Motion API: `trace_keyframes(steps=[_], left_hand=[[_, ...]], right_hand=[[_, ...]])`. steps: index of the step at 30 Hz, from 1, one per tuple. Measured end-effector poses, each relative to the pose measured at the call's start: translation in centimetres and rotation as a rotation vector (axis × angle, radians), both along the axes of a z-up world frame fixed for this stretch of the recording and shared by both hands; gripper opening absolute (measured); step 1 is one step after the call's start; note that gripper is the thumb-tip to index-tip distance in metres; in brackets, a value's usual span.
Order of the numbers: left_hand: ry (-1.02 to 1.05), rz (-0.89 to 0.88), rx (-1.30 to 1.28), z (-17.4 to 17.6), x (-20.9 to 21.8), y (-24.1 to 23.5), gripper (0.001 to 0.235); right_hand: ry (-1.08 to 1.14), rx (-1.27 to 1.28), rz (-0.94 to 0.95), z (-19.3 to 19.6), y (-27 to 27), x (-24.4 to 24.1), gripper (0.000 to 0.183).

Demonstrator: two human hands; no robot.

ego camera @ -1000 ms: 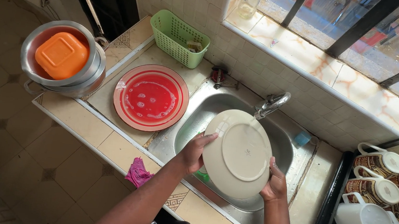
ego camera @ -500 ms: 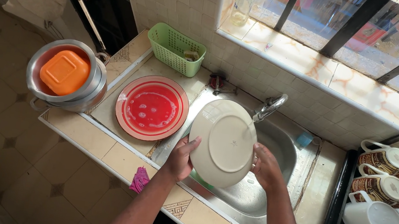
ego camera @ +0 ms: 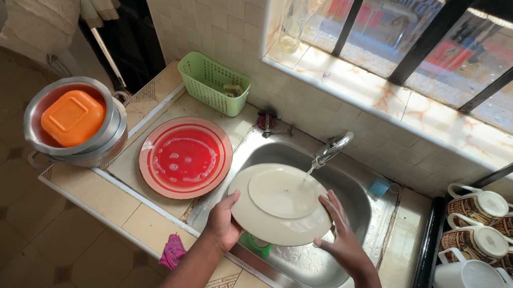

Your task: Washing and rinsing plates and bowls in a sink and placing them on a drying rack

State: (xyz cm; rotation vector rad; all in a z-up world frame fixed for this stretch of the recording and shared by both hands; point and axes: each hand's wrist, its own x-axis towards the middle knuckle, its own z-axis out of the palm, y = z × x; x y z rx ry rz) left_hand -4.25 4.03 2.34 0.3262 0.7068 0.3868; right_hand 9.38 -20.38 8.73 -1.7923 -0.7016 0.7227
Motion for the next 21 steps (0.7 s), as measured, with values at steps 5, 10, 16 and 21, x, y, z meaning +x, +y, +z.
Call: trace_keyframes(steps=[5, 10, 16, 21], left_hand=[[0.072, -0.045, -0.081, -0.3, 0.6, -0.2, 0.044], [0.004, -0.127, -0.094, -3.0, 1.1, -0.1, 0.043], [-0.029, -0.309, -0.119, -3.8, 0.2, -0.5, 0.04], [-0.105, -0.851, -0.025, 3.8, -1.9, -1.7, 0.075]], right_hand=[[-0.542, -0.059, -0.004, -2.5, -0.8, 0.3, 0.093], [-0.936, 0.029, -0.045, -0.6, -0.4, 0.2, 0.075], [-1.311, 0.178, -0.017, 5.8, 0.0, -1.4, 0.032], [-1.302, 0.199, -0.02, 8.6, -1.9, -2.7, 0.026]])
